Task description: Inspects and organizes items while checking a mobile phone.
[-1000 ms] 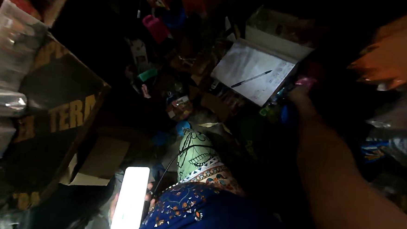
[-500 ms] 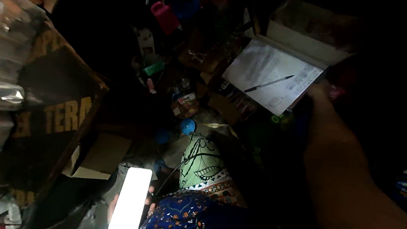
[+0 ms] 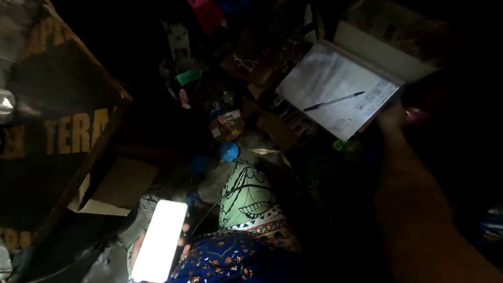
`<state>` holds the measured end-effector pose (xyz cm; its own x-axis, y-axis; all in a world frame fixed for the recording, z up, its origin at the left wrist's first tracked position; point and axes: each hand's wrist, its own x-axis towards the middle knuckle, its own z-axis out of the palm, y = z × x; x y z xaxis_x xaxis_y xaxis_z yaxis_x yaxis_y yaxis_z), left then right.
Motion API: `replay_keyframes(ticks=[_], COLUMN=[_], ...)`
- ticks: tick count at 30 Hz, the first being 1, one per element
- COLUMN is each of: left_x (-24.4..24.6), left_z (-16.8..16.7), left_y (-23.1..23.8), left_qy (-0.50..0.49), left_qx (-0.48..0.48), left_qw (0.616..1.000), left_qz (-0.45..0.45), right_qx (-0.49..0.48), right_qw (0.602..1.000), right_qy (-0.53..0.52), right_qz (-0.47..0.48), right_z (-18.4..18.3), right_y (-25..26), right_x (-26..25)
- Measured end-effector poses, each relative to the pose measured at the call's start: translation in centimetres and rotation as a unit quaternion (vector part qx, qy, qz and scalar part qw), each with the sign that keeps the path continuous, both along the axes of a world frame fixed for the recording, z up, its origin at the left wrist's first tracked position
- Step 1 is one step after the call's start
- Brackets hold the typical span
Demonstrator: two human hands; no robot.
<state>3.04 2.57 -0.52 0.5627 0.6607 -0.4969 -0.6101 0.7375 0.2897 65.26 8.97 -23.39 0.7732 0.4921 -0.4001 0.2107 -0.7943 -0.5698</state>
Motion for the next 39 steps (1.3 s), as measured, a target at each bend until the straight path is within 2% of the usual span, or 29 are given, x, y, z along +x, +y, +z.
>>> replay_keyframes(ticks=[3,5,7,14,19,25,32,39], left_x=[0.0,-0.2,-0.1,-0.4,-1.3,-1.4,-2.1,-1.7], left_z=[-0.1,-0.3,-0.2,-0.1,-0.9,-1.0,-1.4,-1.0], left_y=[0.0,0.1,0.1,0.1,-0.3,-0.4,-0.6,-1.3], left_qy=[0.019,-0.014,-0.004,0.022,-0.013,-0.039,-0.045,0.026], left_qx=[0.016,0.016,0.014,-0.002,0.014,0.013,0.018,0.053], left_qw=[1.0,1.0,1.0,1.0,1.0,0.999,0.999,0.998], left_qz=[0.002,-0.009,-0.007,0.001,-0.002,-0.006,-0.014,0.001], right_qx=[-0.015,-0.018,-0.005,0.116,0.217,0.234,0.261,0.217], right_qw=[1.0,0.999,0.998,0.98,0.957,0.948,0.94,0.971], right_qy=[-0.019,-0.03,-0.03,-0.003,-0.004,0.007,-0.021,-0.045], right_qz=[-0.015,-0.032,-0.061,-0.163,-0.191,-0.215,-0.22,-0.09], right_z=[0.0,0.0,0.5,0.7,0.1,1.4,4.0,8.3], right_y=[0.0,0.1,-0.1,-2.6,-4.5,-6.3,-9.2,-14.3], right_x=[-0.6,-1.3,-2.4,-5.3,-6.5,-7.4,-8.3,-7.1])
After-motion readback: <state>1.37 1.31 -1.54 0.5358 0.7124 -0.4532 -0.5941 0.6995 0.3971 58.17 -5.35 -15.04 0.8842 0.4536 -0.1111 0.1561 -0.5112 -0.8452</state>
